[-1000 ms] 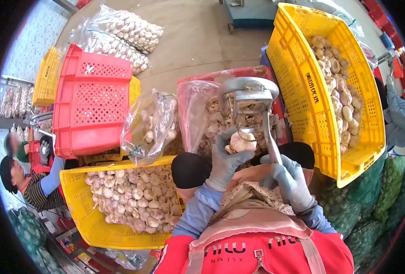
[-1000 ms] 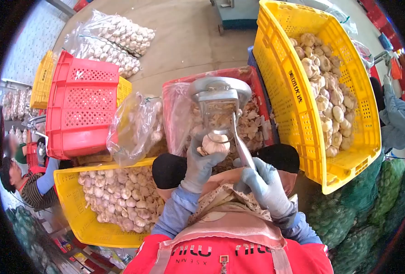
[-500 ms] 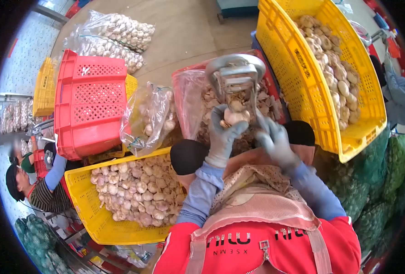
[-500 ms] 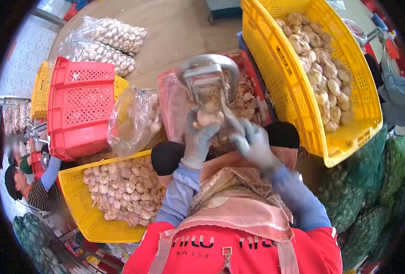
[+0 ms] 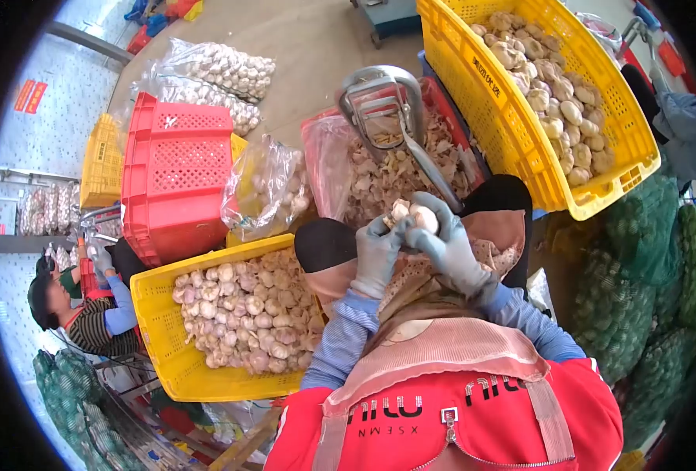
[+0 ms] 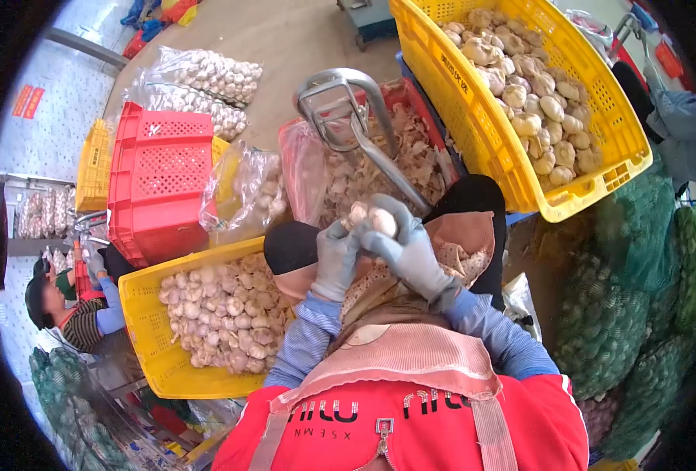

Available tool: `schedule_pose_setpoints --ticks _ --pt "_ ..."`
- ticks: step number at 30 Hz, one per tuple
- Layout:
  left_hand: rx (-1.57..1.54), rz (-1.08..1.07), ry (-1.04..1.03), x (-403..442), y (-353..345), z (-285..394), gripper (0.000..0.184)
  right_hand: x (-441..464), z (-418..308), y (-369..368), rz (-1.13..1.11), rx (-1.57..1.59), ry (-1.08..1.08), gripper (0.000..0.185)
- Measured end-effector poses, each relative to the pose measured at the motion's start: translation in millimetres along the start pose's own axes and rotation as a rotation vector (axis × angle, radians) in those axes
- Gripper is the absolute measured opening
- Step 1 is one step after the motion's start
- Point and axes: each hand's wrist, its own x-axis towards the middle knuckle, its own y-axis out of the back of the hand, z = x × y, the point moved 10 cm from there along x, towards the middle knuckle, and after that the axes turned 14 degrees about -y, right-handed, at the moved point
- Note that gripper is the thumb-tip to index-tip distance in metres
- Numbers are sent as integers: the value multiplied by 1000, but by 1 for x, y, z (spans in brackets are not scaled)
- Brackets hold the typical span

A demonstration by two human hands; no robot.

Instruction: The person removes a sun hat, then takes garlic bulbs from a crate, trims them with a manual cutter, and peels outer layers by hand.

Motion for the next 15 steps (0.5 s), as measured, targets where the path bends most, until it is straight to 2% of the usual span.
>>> schedule_pose_setpoints --ticks 3,6,7,8,9,10,11,12,13,14,15 --pt "137 139 29 -4 -1 1 17 7 40 4 8 401 -311 52" --pt "91 193 -6 -6 -1 10 13 19 55 1 9 455 -363 47" --pt "96 209 -244 -4 2 34 9 20 65 0 17 466 -428 46" --pt "415 165 -474 -1 8 72 6 27 112 17 131 536 -592 47" --pt "108 263 -371 5 11 83 7 22 129 19 66 659 -696 49" --pt "80 264 -394 20 19 96 8 23 146 29 30 656 -664 51" --pt "213 180 -303 37 35 88 33 26 156 34 -11 643 -627 54" --pt "572 96 -470 50 32 108 53 19 165 42 195 581 -745 57" --pt "939 3 -619 54 20 120 72 18 160 37 193 571 -756 57" --pt "1009 -14 -606 56 27 101 101 17 149 28 167 611 -744 58" --pt "968 -101 -533 55 25 79 100 19 136 21 142 653 -725 60"
